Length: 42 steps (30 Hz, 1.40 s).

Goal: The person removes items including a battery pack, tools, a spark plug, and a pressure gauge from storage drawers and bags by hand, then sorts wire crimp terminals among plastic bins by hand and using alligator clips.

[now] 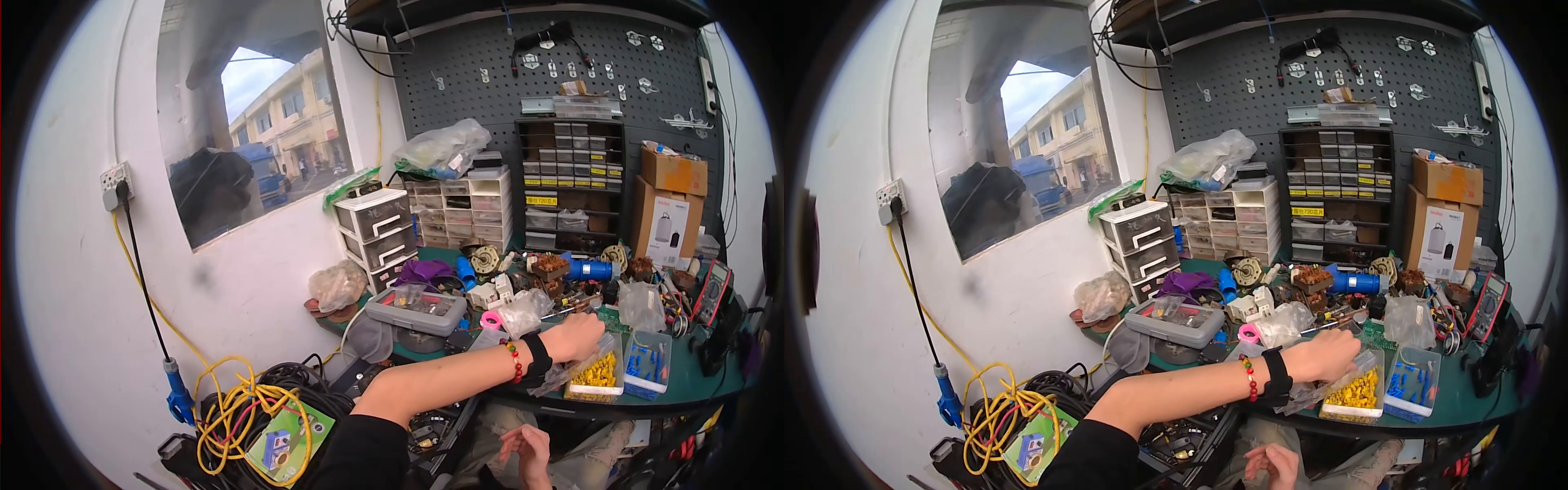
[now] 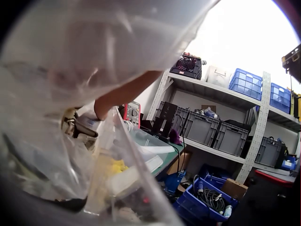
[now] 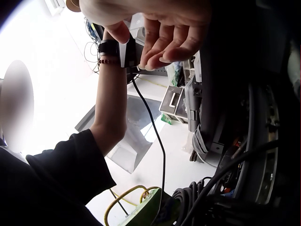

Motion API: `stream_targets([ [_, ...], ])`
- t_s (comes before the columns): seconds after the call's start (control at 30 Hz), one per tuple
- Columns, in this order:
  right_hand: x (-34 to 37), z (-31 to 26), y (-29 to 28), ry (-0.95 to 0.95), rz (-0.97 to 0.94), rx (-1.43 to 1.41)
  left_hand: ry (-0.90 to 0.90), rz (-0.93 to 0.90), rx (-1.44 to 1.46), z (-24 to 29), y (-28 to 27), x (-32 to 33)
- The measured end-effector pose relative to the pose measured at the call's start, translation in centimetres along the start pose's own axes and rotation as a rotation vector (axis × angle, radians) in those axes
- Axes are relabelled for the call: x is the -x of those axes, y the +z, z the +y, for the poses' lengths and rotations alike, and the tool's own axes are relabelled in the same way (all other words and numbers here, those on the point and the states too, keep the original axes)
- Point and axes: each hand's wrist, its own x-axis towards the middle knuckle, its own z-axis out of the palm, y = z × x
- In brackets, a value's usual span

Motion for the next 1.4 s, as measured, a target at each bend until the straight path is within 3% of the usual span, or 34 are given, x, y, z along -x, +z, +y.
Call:
stream_targets([
  [0.23, 0.5, -0.6, -0.5, 0.070, -0.113, -0.101, -0.036, -0.046, 0.052, 0.0, -0.2, -0.5],
  [0.3, 0.0, -0.1, -0.3, 0.014, -0.002, -0.013, -0.023, -0.103, 0.037, 0.1, -0.5, -0.9],
  [0.5, 0.2, -0.4, 0.0, 0.025, -0.026, -0.016, -0.106, -0.288, 0.133, -0.8, -0.8, -2.3],
  [0.77, 0.1, 0.1, -1.1, 0.032, -0.012, -0.043, -0.062, -0.212, 0.193, -1.0, -1.4, -2.2],
  [0.83, 0.1, 0.1, -1.2, 0.026, -0.019, -0.047, -0.133, -0.238, 0.252, -1.5, -1.2, -2.1],
  [1.03, -0.1, 0.2, -1.3, 0.022, -0.014, -0.071, -0.141, 0.008, 0.217, -2.0, -1.4, -1.7],
  [1.13, 0.0, 0.4, -1.4, 0.019, -0.021, -0.059, -0.277, 0.089, 0.276, -2.2, -2.4, -2.0],
  [1.23, 0.1, 0.2, -1.5, 0.036, -0.005, -0.068, -0.268, 0.141, 0.351, -2.2, -3.9, -1.3],
  [1.27, 0.1, 0.1, -1.6, 0.036, 0.005, -0.079, -0.192, 0.212, 0.310, -2.4, -3.9, -0.9],
  [1.4, -0.1, 0.3, -1.8, 0.017, 0.004, -0.087, -0.332, 0.059, 0.634, 1.4, -8.4, 3.0],
])
